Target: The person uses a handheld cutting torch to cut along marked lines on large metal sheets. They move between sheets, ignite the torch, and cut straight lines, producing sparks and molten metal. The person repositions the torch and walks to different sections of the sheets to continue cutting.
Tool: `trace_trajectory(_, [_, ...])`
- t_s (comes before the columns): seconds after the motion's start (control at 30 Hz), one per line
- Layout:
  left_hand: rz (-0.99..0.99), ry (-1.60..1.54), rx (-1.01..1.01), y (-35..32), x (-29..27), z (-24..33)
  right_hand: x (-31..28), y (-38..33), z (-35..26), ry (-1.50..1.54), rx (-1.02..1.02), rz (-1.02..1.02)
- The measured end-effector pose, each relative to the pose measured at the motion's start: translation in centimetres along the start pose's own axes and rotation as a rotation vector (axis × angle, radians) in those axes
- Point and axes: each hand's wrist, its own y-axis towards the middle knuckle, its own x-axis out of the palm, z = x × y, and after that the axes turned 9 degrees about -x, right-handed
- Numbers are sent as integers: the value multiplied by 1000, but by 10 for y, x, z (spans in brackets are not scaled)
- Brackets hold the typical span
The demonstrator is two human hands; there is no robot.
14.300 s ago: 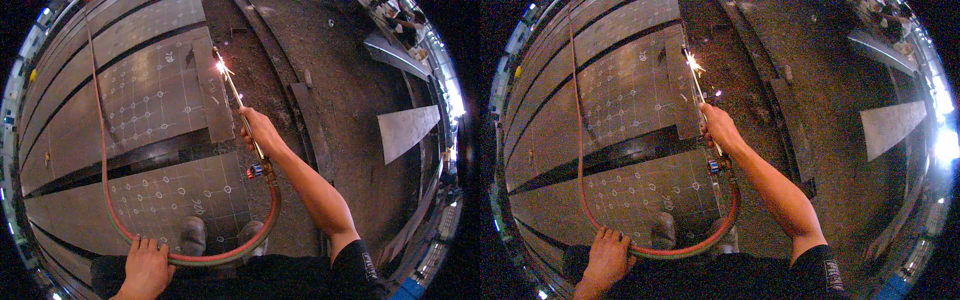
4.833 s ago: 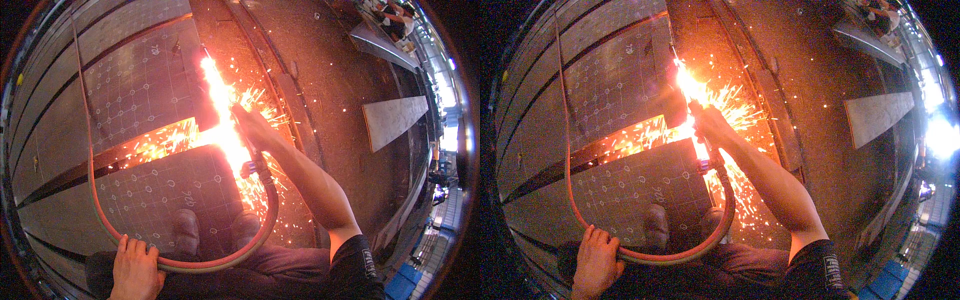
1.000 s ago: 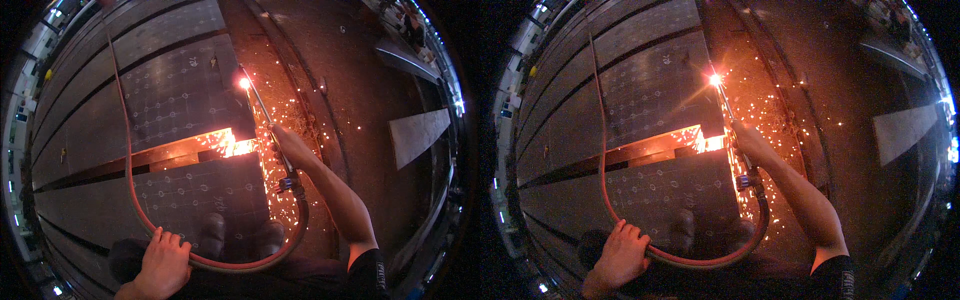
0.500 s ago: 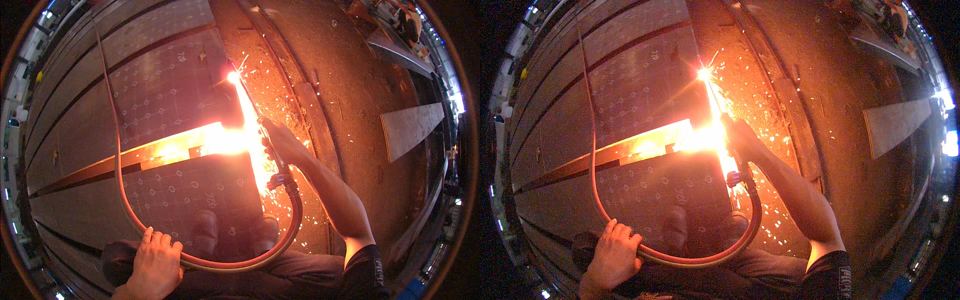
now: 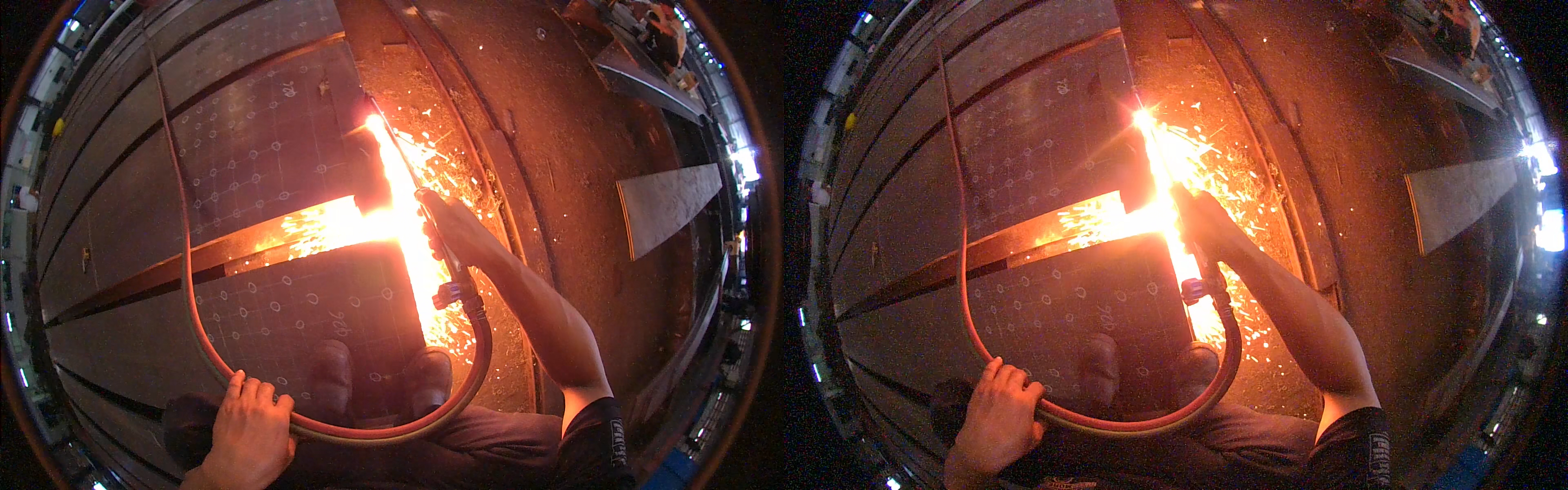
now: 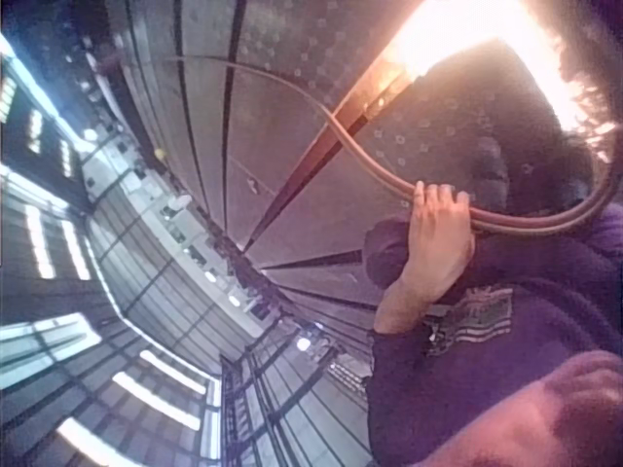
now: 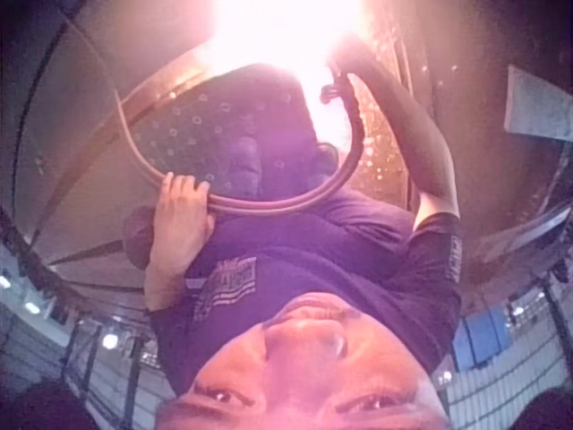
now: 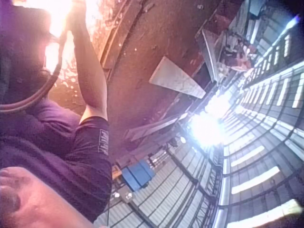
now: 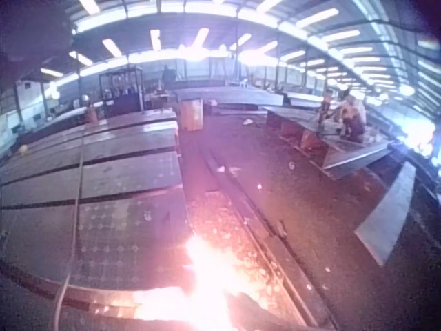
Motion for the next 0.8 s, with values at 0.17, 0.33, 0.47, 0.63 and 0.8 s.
trace_trajectory(0.17, [1,3,-18,0,0,1,0,-11,-15,-56,-37,-56])
trace_trajectory(0.33, [9,-14,-23,-1,-3,2,6,-9,-10,55,21,41])
trace_trajectory(0.47, [-45,-8,-39,0,-8,4,2,-8,-5,52,-34,-13])
trace_trajectory(0.63, [-38,-2,-38,0,-6,5,2,-13,-7,30,-43,-21])
trace_trajectory(0.8, [-2,-24,-28,-1,-4,3,7,-17,-20,82,78,30])
